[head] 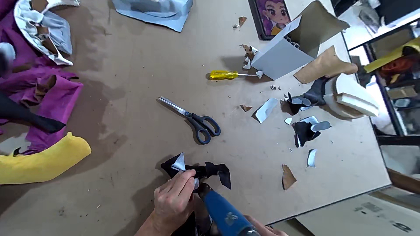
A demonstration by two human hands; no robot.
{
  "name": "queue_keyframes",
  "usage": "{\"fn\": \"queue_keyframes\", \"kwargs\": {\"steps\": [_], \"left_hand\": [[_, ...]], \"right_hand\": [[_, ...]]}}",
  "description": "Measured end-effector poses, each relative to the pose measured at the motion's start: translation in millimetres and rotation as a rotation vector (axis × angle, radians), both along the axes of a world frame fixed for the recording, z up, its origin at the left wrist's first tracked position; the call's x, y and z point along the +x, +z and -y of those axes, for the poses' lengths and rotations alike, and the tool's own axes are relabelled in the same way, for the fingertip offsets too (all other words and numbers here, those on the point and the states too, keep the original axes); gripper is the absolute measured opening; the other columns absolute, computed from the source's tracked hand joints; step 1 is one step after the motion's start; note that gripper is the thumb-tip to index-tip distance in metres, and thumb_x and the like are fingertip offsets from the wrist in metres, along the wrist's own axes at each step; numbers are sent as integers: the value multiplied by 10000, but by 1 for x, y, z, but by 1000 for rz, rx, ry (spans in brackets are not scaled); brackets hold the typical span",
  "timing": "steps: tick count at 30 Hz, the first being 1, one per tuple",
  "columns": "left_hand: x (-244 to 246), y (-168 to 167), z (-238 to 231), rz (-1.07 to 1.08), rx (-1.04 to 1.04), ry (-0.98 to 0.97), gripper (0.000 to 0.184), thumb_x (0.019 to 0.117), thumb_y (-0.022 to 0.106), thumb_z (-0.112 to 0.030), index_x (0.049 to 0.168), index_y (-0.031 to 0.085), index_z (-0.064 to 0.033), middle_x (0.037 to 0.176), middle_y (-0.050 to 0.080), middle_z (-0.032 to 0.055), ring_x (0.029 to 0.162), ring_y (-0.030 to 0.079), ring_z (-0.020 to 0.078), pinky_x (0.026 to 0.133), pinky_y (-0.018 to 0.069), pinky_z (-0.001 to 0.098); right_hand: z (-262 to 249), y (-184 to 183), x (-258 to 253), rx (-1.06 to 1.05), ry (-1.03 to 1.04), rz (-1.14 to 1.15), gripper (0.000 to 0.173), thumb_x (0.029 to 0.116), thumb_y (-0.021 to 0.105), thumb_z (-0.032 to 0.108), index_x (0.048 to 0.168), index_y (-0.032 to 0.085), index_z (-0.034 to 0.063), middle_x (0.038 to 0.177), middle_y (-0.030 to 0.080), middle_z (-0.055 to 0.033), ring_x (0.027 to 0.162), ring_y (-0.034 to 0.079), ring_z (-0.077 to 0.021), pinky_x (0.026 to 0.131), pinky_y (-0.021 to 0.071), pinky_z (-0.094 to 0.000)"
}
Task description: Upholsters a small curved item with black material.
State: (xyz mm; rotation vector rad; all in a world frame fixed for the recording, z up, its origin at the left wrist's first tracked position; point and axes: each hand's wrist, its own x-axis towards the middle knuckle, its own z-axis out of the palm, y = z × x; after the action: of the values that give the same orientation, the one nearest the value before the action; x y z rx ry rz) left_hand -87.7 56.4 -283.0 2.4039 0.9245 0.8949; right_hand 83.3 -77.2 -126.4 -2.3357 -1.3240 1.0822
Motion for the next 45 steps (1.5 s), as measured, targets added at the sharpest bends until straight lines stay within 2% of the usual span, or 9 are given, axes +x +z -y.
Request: {"fn": "queue_keyframes", "kwargs": {"steps": [14, 21, 25, 27, 31, 36, 39, 41, 45], "left_hand": [[-1, -4, -3, 17, -20, 101, 171, 987, 553, -146, 920, 701, -93, 1088, 764, 54, 899, 742, 121, 672, 594, 239], [0, 14, -11, -33, -33, 148, 326, 1038, 487, -233, 847, 702, -77, 1043, 760, 75, 801, 742, 151, 583, 586, 294], [-15, 39, -38, -34, -339, 54, 424, 1068, 367, -288, 1054, 741, -88, 1176, 727, 19, 962, 716, 101, 793, 620, 331], [-16, 45, -48, -58, -285, 0, 427, 1061, 371, -325, 1073, 740, -109, 1199, 713, 3, 1051, 689, 92, 866, 601, 336], [2, 45, -39, -389, -147, -168, 479, 867, 628, -438, 1225, 704, -129, 1350, 660, 20, 1276, 601, 213, 1080, 470, 510], [17, 28, -10, -401, 25, -55, 307, 893, 681, -365, 1073, 763, -130, 1149, 738, 49, 1024, 705, 250, 874, 566, 461], [25, 24, -4, -366, 78, -30, 238, 927, 648, -311, 1029, 780, -141, 1176, 741, 54, 1098, 697, 257, 949, 559, 451], [31, 22, -4, -349, 119, -34, 199, 924, 645, -297, 940, 773, -145, 1085, 757, 42, 1026, 716, 234, 903, 576, 418], [36, 18, -9, -259, 144, -75, 211, 940, 605, -171, 768, 715, -115, 943, 762, 35, 894, 727, 197, 804, 595, 343]], "right_hand": [[-32, -12, -12, -108, 64, 29, 422, 812, 747, 262, 1163, 735, 28, 796, 745, -148, 691, 722, -333, 608, 549, -563], [2, -7, 17, 25, -196, -13, 239, 829, 735, 235, 1017, 727, 88, 715, 699, -33, 613, 681, -171, 559, 564, -452], [40, 8, 54, 11, -339, 91, 257, 836, 722, 228, 1013, 707, 42, 731, 688, -65, 634, 670, -209, 578, 544, -491], [52, 6, 64, 1, -325, 162, 308, 857, 686, 266, 1074, 699, 48, 745, 683, -82, 644, 664, -245, 580, 521, -528], [65, 0, 70, -9, -328, 190, 374, 871, 690, 298, 1157, 715, 59, 785, 713, -108, 677, 685, -277, 605, 527, -557], [76, -3, 65, 6, -308, 78, 289, 870, 700, 302, 1024, 716, 58, 731, 691, -95, 653, 674, -263, 585, 512, -532], [70, -3, 60, 3, -243, 47, 349, 868, 706, 288, 1136, 733, 66, 772, 722, -103, 673, 692, -278, 594, 526, -547], [64, -5, 55, -4, -201, 40, 423, 870, 706, 280, 1240, 721, 76, 821, 746, -111, 699, 709, -289, 614, 540, -563], [52, -6, 40, -11, -136, 61, 430, 869, 718, 305, 1247, 726, 100, 826, 754, -121, 699, 718, -312, 609, 543, -573]]}}
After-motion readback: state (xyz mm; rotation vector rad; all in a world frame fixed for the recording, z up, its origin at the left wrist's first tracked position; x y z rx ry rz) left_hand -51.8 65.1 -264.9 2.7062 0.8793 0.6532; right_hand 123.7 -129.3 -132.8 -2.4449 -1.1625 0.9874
